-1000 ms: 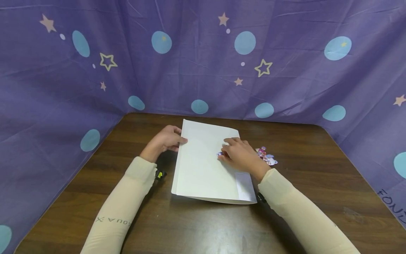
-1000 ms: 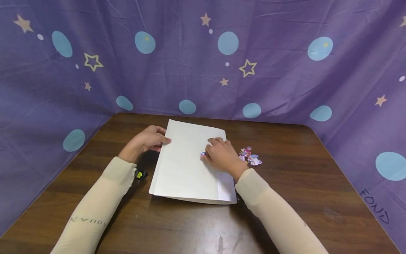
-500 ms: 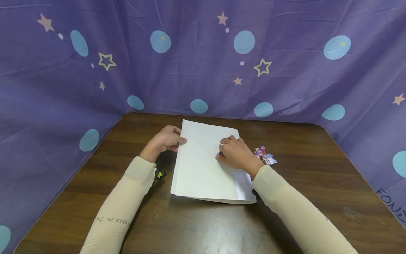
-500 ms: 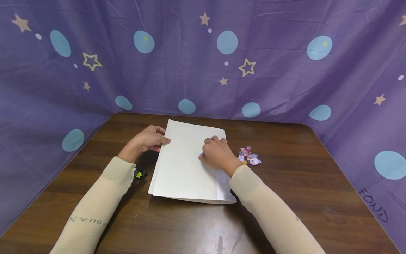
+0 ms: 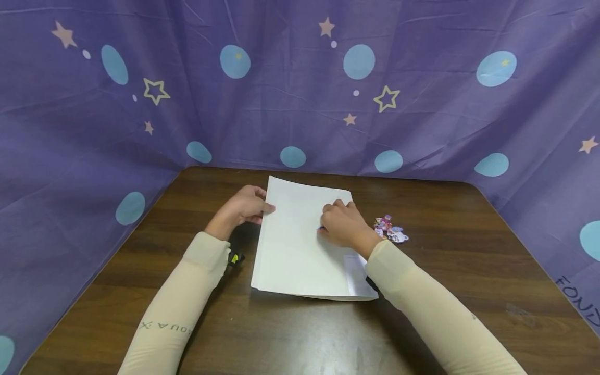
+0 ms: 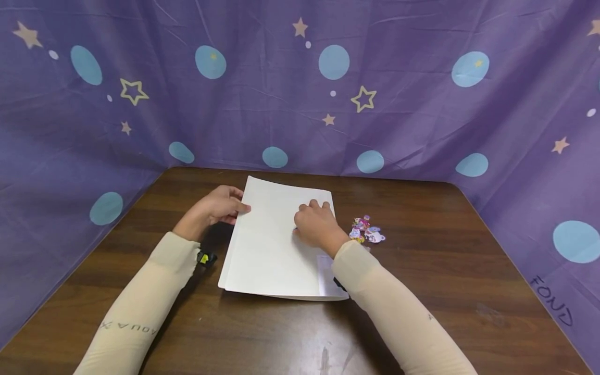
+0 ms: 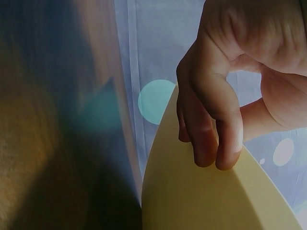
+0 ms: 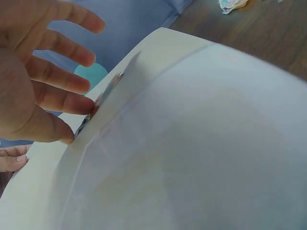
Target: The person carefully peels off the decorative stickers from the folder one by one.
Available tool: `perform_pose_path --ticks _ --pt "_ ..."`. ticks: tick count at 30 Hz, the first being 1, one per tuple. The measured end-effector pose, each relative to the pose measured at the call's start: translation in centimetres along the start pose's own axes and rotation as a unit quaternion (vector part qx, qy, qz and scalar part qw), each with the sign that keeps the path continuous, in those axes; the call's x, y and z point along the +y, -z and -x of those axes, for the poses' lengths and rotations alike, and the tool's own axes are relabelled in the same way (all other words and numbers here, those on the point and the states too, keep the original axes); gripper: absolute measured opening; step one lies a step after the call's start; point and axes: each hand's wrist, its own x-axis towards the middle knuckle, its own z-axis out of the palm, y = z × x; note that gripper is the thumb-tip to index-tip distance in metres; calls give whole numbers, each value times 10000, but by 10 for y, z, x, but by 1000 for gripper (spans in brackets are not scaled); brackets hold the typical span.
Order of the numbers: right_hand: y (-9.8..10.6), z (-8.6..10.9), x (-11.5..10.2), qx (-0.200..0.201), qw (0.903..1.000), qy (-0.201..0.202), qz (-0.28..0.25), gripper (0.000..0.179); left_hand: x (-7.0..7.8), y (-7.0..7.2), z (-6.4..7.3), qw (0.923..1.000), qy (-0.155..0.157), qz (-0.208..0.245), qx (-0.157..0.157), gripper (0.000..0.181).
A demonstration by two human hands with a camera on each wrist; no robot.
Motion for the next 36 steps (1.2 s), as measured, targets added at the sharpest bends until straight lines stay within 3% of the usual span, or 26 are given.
perform_pose_path --ticks 9,20,36 --pt "-2 -2 -7 -104 9994 -103 317 25 2 -1 1 10000 -41 56 32 58" --pt "-2 -2 -15 -114 9973 78 721 22 4 -1 2 10000 -18 84 3 57" --pt "-3 -1 -31 366 9789 663 1900 15 5 0 3 10000 71 33 20 60"
